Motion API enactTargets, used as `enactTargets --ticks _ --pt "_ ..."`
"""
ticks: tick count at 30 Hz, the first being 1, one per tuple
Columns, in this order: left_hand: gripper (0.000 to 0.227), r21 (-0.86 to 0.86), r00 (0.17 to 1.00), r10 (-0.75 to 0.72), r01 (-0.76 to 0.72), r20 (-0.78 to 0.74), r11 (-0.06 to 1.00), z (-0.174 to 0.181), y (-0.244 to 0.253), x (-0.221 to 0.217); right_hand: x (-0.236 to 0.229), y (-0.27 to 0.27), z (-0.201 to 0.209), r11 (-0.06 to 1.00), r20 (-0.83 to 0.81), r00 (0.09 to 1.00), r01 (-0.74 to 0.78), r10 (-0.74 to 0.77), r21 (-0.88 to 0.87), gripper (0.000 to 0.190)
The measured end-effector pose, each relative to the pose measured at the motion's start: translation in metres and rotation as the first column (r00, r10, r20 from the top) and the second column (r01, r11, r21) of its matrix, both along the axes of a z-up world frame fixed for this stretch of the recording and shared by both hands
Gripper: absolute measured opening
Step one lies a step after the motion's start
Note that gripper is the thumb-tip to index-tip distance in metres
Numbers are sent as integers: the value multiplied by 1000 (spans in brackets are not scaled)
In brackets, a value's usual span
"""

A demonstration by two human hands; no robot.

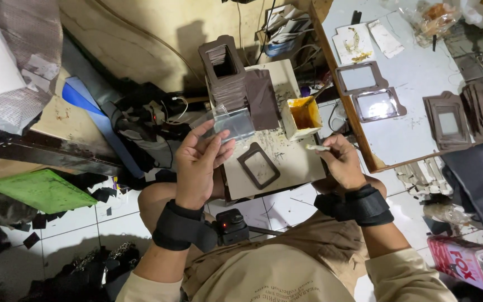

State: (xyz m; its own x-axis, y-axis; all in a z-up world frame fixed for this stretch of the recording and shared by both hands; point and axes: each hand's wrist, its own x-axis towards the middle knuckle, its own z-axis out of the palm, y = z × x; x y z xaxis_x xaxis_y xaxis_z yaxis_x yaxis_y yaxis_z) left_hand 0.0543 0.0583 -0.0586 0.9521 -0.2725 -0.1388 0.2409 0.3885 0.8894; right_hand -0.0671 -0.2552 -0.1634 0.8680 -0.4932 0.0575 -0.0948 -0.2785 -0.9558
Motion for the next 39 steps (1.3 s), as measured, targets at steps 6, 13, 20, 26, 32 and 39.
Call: enactTargets --ticks 6,13,20,26,32,39 --pt "42 18 1000 -4 4 -4 1000 -1 -1 -1 -9 1 -1 998 -73 995 61 -62 -19 17" --pt "42 22 1000 -17 17 -18 1000 -3 -5 -3 -6 -24 -86 683 -113 971 65 -212 -728 24" --pt "43 12 999 -19 20 -35 1000 1 -5 -7 4 -26 -152 296 -159 981 -119 -113 -948 17" --pt "42 25 999 -16 17 -44 1000 2 -4 -8 4 -11 -154 313 -127 992 -113 -24 -943 9" --pt "42 31 999 -20 21 -38 999 1 -5 -9 -3 -5 -140 334 -115 993 -100 -23 -937 14" --pt "41 51 998 -34 36 -47 998 5 -6 -11 1 3 -111 438 -108 992 -67 -71 -897 22"
